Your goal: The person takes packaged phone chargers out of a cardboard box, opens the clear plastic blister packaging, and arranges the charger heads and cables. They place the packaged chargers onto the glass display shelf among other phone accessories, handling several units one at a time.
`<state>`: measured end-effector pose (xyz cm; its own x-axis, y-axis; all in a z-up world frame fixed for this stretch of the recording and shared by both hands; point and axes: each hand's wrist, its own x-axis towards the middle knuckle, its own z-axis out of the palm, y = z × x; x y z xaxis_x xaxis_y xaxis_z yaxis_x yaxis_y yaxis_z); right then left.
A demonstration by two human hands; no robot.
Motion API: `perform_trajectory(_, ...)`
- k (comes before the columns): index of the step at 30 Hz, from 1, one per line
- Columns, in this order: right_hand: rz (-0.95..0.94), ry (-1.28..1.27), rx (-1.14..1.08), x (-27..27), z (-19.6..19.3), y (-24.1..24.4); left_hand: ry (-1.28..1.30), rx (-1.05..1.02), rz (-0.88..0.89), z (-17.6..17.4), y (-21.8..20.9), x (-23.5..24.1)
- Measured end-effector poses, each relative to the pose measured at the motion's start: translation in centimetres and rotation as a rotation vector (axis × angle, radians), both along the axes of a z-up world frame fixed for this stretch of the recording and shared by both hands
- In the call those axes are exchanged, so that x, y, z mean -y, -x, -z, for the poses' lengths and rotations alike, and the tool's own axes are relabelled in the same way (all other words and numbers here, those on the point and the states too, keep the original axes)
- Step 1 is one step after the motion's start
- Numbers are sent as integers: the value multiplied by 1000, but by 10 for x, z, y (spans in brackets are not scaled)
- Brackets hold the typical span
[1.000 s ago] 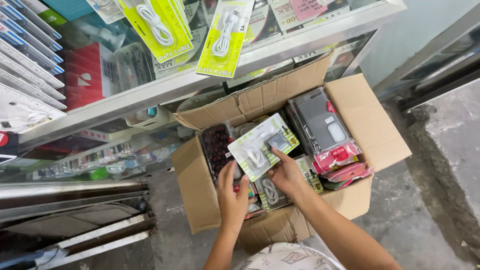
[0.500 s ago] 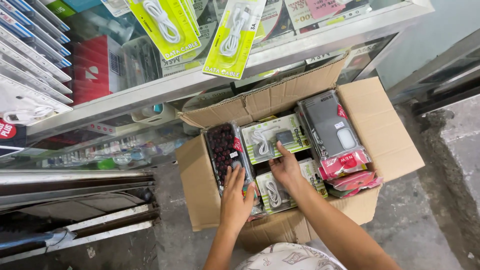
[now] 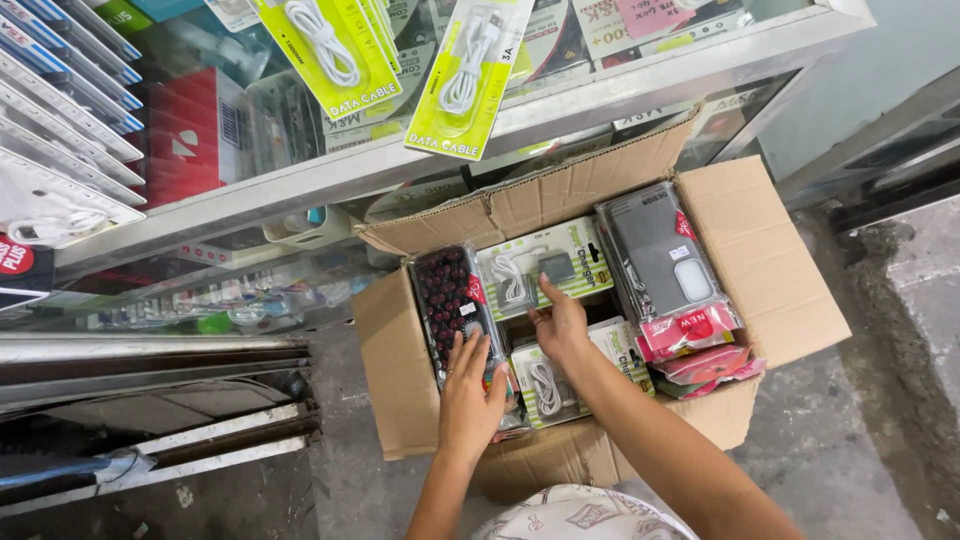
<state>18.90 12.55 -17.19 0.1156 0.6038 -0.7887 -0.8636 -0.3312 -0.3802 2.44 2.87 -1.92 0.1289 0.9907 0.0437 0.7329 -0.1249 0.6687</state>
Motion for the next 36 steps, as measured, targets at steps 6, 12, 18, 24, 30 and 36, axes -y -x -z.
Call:
perform_trajectory(6,57,25,-40,6,21,-4,-17,7,-10,4,0,2)
perform_trajectory(12,17,-18,-32,1,17,-10,-9,5,-15,-1,-1,2)
perform_trajectory(18,-79,13,-86,18,10,-15,-6,59,-52,2,1,5)
perform_trajectory(24,-214,54,-169,65,-6,-32,-81,118,-217,-10,-6,10)
perform_trajectory(30,-322,-144,50,104,-54,-42,-108,307,-339,-31,-20,23)
perform_trajectory(36,-269,-325,289,123,-102,-31,-309,284,-239,-42,-11,25)
